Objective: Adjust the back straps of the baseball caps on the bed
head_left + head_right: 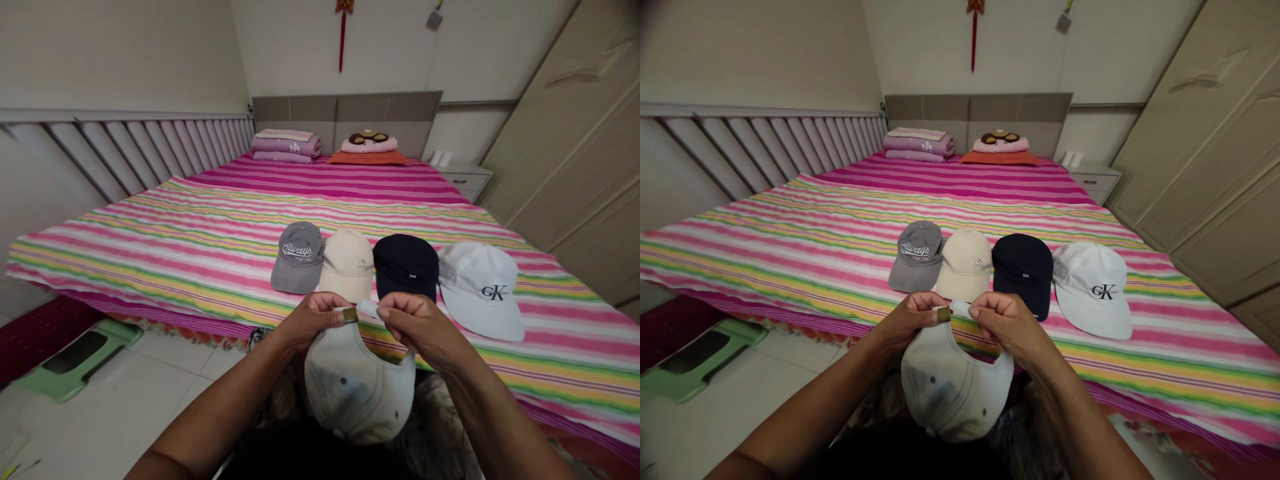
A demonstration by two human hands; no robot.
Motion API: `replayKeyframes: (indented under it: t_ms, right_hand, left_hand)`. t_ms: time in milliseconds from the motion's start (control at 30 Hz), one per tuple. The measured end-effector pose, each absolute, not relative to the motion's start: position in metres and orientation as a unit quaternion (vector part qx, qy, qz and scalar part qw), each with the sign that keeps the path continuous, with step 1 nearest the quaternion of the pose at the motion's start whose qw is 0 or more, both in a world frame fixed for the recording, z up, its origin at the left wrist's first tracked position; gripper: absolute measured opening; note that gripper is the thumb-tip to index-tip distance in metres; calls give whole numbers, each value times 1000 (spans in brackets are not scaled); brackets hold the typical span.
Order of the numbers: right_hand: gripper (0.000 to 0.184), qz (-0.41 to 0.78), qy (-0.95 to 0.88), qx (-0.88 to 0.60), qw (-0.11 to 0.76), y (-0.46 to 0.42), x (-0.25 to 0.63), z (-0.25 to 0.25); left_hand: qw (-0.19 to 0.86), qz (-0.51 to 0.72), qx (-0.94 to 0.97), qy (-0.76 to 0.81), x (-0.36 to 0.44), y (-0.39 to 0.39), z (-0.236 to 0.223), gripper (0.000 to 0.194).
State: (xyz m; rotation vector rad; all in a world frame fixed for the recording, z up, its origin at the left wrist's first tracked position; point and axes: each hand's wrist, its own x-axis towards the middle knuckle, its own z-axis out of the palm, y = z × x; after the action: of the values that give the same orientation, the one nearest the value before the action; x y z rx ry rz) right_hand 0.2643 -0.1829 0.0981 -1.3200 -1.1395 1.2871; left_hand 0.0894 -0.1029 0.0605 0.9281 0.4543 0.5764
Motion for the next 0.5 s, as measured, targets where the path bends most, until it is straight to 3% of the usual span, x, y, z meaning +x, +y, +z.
replayKeyframes:
  t_ms: [500]
  right_hand:
    - [25,533,-466,-553,439,-184,263,100]
  left_hand:
    - [830,305,429,183,92,-105,60,30]
